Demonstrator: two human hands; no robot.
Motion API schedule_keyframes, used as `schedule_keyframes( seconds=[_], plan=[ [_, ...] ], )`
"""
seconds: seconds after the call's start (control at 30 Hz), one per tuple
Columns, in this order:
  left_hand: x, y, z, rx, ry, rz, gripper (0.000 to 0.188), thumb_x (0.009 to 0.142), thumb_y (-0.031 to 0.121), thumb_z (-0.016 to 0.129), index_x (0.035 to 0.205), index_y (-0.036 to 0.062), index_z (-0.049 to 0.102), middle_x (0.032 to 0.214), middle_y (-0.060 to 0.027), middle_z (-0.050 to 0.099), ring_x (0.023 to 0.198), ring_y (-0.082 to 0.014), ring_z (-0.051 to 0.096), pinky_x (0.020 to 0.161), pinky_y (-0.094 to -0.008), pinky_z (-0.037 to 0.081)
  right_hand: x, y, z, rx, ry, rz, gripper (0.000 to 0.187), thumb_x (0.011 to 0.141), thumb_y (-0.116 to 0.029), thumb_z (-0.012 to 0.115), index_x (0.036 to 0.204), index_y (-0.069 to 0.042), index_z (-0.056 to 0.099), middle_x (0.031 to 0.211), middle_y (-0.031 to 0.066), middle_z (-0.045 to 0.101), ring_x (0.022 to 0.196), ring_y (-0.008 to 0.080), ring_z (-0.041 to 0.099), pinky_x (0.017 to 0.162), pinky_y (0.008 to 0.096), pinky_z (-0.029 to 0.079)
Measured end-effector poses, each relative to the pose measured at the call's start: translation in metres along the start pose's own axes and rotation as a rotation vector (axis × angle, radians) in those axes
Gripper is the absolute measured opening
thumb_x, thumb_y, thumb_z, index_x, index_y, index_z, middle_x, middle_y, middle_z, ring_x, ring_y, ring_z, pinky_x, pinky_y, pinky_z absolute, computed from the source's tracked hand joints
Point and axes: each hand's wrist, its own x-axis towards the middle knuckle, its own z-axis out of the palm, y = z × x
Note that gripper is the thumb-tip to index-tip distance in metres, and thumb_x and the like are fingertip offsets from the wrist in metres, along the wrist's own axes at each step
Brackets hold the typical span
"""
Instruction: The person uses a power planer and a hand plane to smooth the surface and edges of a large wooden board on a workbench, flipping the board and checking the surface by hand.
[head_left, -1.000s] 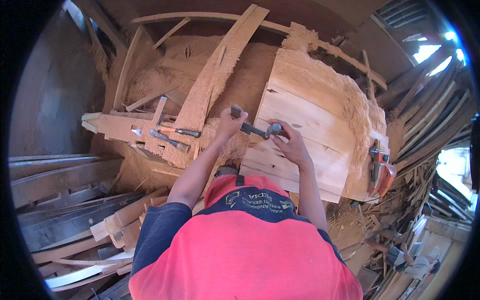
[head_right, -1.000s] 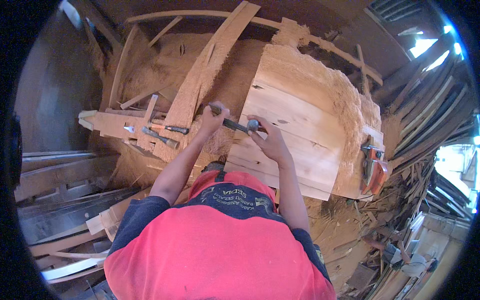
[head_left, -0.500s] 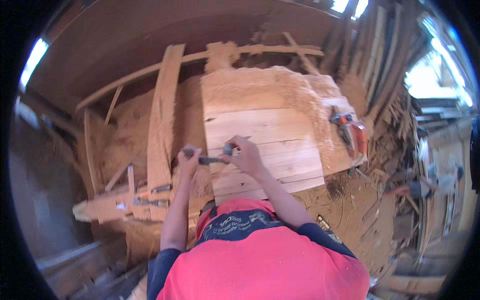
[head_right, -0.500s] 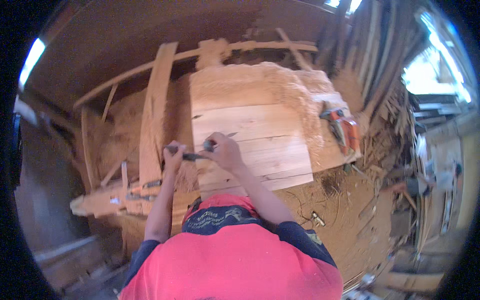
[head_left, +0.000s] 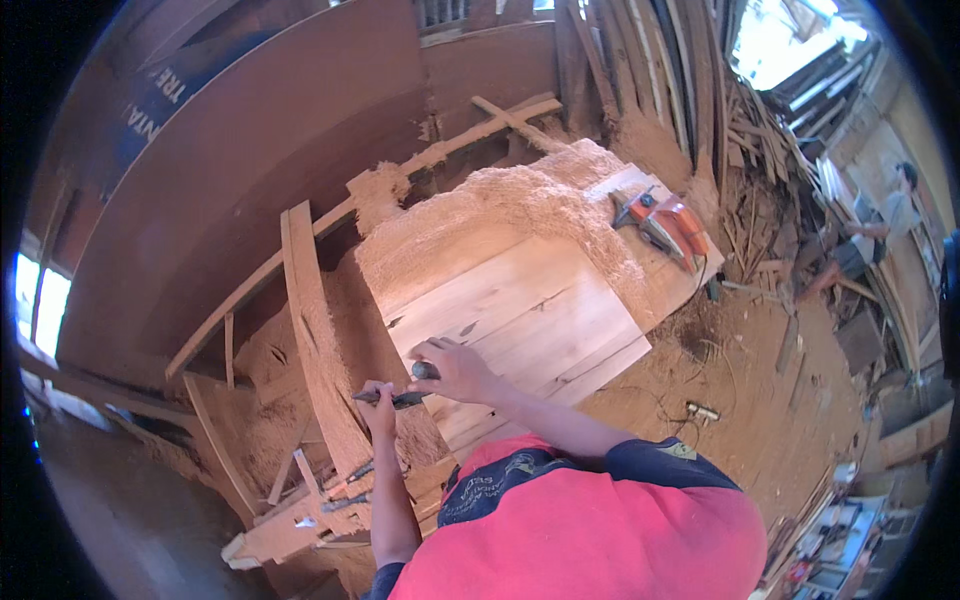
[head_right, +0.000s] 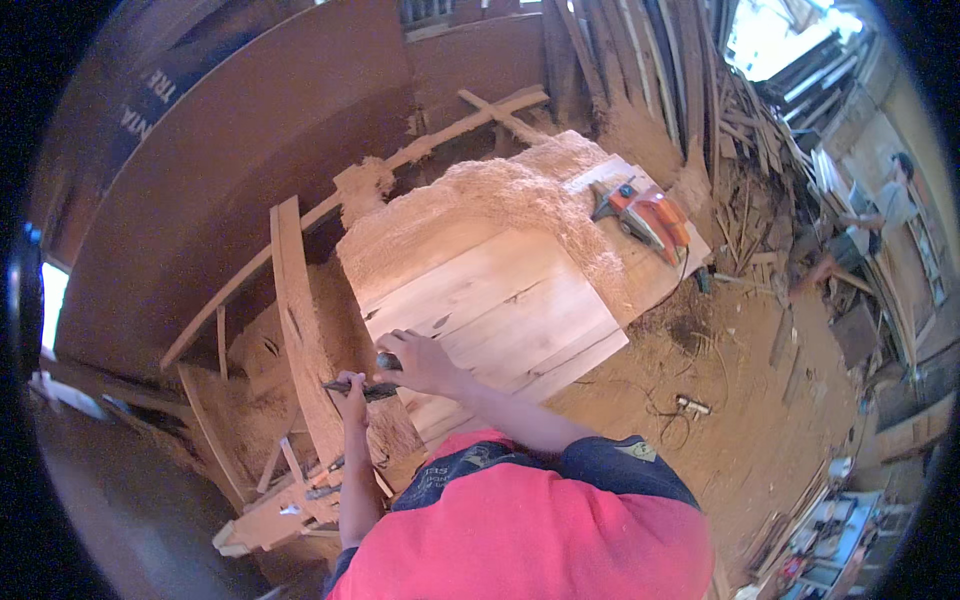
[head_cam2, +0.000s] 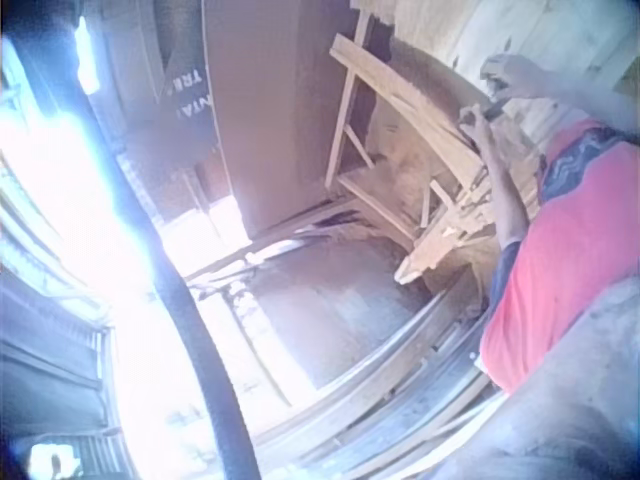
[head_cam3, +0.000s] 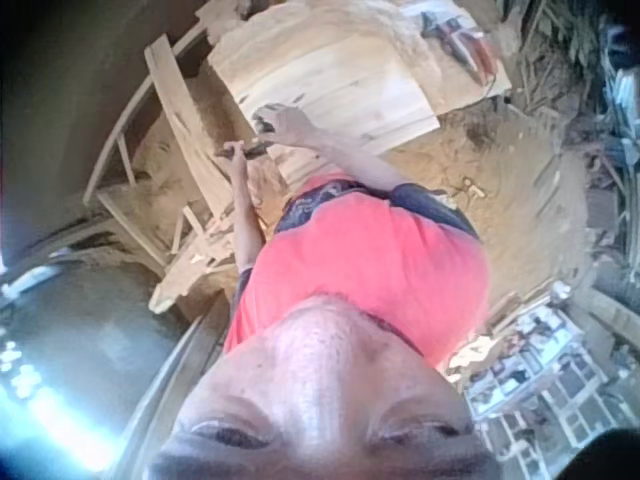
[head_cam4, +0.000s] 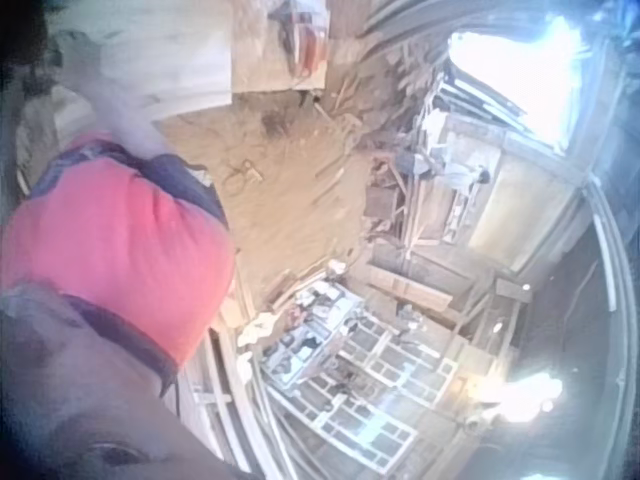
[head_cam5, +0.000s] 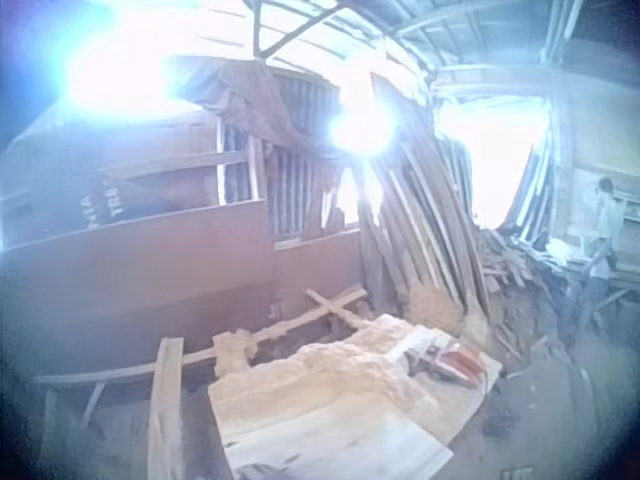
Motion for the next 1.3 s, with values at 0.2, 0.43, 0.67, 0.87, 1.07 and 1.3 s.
schedule_keyframes(
  seconds=[0.2, 0.43, 0.67, 0.87, 1.07, 1.3],
  plan=[
    [0.002, -0.003, -0.004, 0.026, -0.005, -0.008, 0.019, 0.088, 0.004, 0.065, 0.074, 0.0069, 0.052, 0.07, -0.0011, 0.053, 0.067, -0.0113, 0.051, 0.066, -0.0281, 0.043, 0.0, 0.013, -0.008, 0.128, -0.305, 0.101, 0.052, 0.08, -0.038, 0.079, 0.12, -0.01, 0.061, 0.117, 0.0128, 0.066, 0.108, 0.034, 0.064, 0.093, 0.0457, 0.05],
    [-0.002, 0.007, 0.004, 0.038, -0.001, -0.054, 0.021, 0.089, 0.006, 0.066, 0.073, 0.0075, 0.053, 0.07, -0.0002, 0.053, 0.069, -0.0118, 0.051, 0.067, -0.0275, 0.042, -0.009, 0.024, 0.009, 0.167, -0.022, -0.026, 0.05, 0.08, -0.033, 0.08, 0.119, -0.008, 0.062, 0.111, 0.0132, 0.069, 0.101, 0.0337, 0.066, 0.088, 0.0451, 0.051],
    [-0.006, -0.003, 0.0, 0.161, 0.151, 0.065, 0.015, 0.086, 0.006, 0.069, 0.083, 0.0056, 0.055, 0.083, -0.0029, 0.054, 0.078, -0.0121, 0.053, 0.068, -0.0299, 0.042, -0.013, 0.003, 0.016, 0.042, -0.069, 0.096, 0.045, 0.078, -0.035, 0.08, 0.109, -0.008, 0.062, 0.103, 0.0102, 0.068, 0.1, 0.0317, 0.066, 0.086, 0.0463, 0.05],
    [-0.083, 0.066, 0.088, 0.201, 0.348, 0.373, 0.037, 0.086, 0.014, 0.073, 0.108, 0.0002, 0.047, 0.109, -0.0132, 0.046, 0.1, -0.023, 0.044, 0.092, -0.0382, 0.039, -0.025, 0.015, 0.014, -0.084, 0.113, 0.082, 0.042, 0.078, -0.034, 0.08, 0.104, -0.008, 0.061, 0.1, 0.0107, 0.065, 0.097, 0.0321, 0.065, 0.087, 0.0463, 0.05],
    [-0.057, 0.098, 0.154, 0.095, 0.338, 0.196, 0.02, 0.094, 0.015, 0.068, 0.095, 0.0013, 0.053, 0.094, -0.008, 0.057, 0.08, -0.0144, 0.052, 0.069, -0.0285, 0.044, -0.07, 0.074, -0.03, 0.069, 0.069, 0.219, 0.046, 0.086, -0.029, 0.074, 0.125, -0.007, 0.062, 0.121, 0.0167, 0.062, 0.115, 0.0318, 0.059, 0.1, 0.0433, 0.048],
    [-0.01, 0.086, 0.103, -0.22, -0.311, -0.005, 0.037, 0.092, 0.016, 0.066, 0.062, 0.0045, 0.049, 0.06, 0.0003, 0.051, 0.056, -0.0106, 0.047, 0.056, -0.0283, 0.04, -0.184, 0.173, -0.167, -0.104, 0.606, 0.689, 0.03, 0.091, -0.021, 0.072, 0.112, -0.001, 0.067, 0.094, 0.0098, 0.071, 0.084, 0.0198, 0.068, 0.075, 0.0327, 0.055]
  ],
)
